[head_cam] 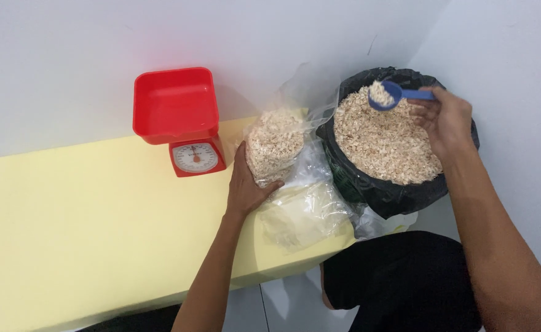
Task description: The person uses a blue scoop to transfer animal feed from a large container into a plastic bag, holding the bag open with one hand while filling it.
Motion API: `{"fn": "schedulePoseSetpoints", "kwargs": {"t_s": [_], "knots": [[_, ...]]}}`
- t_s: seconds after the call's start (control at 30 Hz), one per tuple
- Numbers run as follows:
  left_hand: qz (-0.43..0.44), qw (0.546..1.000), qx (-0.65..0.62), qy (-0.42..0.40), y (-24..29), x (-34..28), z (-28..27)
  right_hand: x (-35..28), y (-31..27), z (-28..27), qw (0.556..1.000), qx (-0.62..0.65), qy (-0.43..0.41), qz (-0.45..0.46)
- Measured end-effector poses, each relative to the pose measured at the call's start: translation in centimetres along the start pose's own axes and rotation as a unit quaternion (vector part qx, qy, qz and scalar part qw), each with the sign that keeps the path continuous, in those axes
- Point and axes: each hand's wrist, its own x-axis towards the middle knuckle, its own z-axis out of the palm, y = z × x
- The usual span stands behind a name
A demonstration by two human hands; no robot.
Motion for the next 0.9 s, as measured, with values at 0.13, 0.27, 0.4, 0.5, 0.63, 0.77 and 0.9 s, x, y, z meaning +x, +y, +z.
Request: {"fn": "schedulePoseSetpoints", "kwargs": {"t_s": [0.13,0.27,0.4,0.5,0.63,0.77,0.9], "knots": [[0.006,1.000,0.018,0.001,-1.0,-0.4,0.5,-3.0,-3.4,3.8,0.999,0.021,-0.010,-0.044],[-0.004,1.000,0.011,0.003,-0.8,-0.2,0.3,-4.7,-5.4,7.7,0.993,-0.009,-0.072,-0.095],[-0.013,1.000,0.023,-0.006,-1.0,-0.1,0.4,-5.2,-4.2,11.4,0.905,-0.183,-0.180,-0.340],[0.008,1.000,0.018,0.004,-0.8,0.0,0.3,-7.7,-5.5,13.2,0.848,-0.307,-0.230,-0.365],[-0.018,0.999,0.035,-0.009,-1.0,-0.2,0.1,-6.0,-4.3,12.8,0.870,-0.269,-0.230,-0.345],[-0.094,0.993,0.017,-0.063,-0.2,0.2,-0.5,-6.2,-3.5,13.3,0.888,-0.248,-0.283,-0.263],[-0.099,0.992,0.027,-0.068,-0.7,0.2,-0.3,-7.8,-3.9,14.5,0.871,-0.286,-0.349,-0.195]]}}
